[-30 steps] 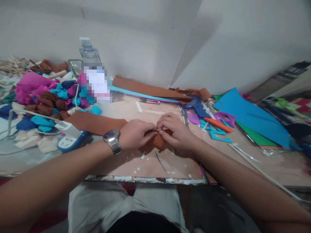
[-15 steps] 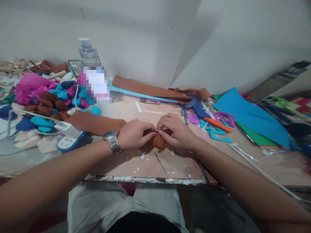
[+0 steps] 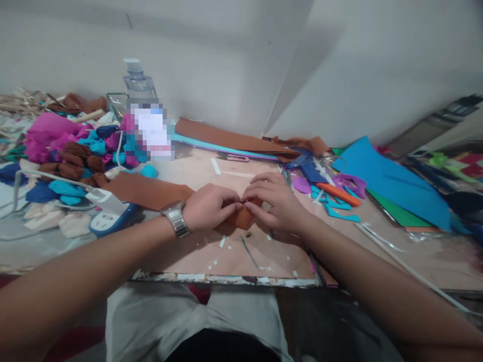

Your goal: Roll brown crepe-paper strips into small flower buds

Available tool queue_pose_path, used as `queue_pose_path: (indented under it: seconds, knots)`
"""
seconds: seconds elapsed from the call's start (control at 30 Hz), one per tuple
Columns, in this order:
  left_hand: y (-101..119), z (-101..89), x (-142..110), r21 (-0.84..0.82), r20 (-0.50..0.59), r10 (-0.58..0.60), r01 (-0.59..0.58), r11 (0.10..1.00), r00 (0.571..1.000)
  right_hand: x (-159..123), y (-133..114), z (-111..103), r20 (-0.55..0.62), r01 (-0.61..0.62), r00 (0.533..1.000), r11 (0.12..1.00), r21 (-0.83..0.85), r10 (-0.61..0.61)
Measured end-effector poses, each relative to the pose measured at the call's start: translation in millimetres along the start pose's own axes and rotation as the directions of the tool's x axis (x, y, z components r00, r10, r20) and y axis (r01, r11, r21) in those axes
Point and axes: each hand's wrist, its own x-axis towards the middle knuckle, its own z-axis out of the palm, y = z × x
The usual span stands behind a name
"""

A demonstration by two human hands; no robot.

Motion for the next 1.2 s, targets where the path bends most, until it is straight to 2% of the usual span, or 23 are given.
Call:
queue_pose_path:
  seconds: [0.17, 0.37, 0.57, 0.93, 1.2]
  knots:
    - [-1.8, -0.5, 0.5, -0.056, 0.033, 0.015, -0.013, 0.998, 0.999, -1.4, 3.0, 2.7, 0.041, -0.033, 0.999, 0.999, 0.006, 0.033]
    - [-3.6, -2.0, 2.0, -0.159, 0.099, -0.04, 0.056, 0.986, 0.994, -1.1, 2.6, 0.0, 0.043, -0.046, 0.998, 0.999, 0.002, 0.046]
    - [-4.2, -1.6, 3.6, -0.222, 0.166, -0.036, 0.073, 0.972, 0.986, -1.7, 0.3, 0.7, 0.035, -0.066, 0.997, 0.998, -0.01, 0.066]
    - [-4.8, -5.8, 5.0, -0.225, 0.134, -0.035, 0.065, 0.972, 0.99, -1.9, 3.7, 0.8, -0.022, -0.05, 0.999, 0.998, -0.046, 0.049]
    - [-7.2, -1.5, 3.6, -0.308, 0.186, -0.063, 0.119, 0.944, 0.981, -2.2, 0.4, 2.8, -0.032, -0.036, 0.999, 0.999, -0.026, 0.035]
